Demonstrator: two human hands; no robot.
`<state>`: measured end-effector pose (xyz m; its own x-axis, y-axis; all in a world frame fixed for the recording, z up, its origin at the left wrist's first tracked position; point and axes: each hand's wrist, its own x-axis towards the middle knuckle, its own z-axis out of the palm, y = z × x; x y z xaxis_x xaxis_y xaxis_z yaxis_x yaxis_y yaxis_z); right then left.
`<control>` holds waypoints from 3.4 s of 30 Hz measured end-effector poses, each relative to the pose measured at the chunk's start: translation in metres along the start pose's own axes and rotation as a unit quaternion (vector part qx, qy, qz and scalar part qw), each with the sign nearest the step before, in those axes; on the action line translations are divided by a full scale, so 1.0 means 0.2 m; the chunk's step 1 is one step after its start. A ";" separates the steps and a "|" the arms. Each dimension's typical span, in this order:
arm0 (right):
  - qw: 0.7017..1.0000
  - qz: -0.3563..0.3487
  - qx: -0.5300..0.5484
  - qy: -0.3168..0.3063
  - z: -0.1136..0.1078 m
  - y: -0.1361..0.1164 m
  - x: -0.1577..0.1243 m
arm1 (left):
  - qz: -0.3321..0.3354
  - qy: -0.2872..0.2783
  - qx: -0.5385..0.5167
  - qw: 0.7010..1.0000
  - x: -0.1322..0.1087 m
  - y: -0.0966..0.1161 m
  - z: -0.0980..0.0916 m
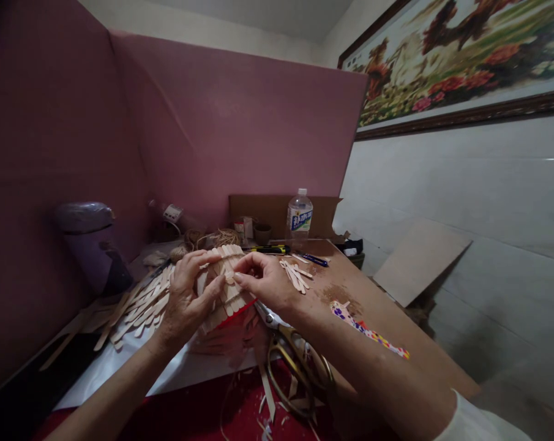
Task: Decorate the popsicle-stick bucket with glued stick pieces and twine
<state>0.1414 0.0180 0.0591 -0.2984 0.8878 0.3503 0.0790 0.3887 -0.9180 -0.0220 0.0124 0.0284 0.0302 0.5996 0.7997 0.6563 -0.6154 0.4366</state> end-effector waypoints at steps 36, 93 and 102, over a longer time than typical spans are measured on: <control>0.999 0.034 -0.009 0.025 0.04 -0.06 0.01 | -0.010 0.018 0.008 1.000 -0.01 0.00 0.00; 0.997 0.018 0.017 0.074 0.07 -0.03 0.00 | -0.036 0.045 -0.062 0.996 -0.01 0.00 0.00; 0.953 -0.116 -0.208 0.186 0.13 0.04 -0.16 | -0.132 0.067 -0.221 0.964 -0.01 -0.08 0.03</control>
<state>0.1276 -0.0136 0.0352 -0.0018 0.7618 0.6478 0.4446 0.5809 -0.6819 -0.0274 0.0246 0.0177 -0.2114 0.7118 0.6698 0.2408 -0.6263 0.7415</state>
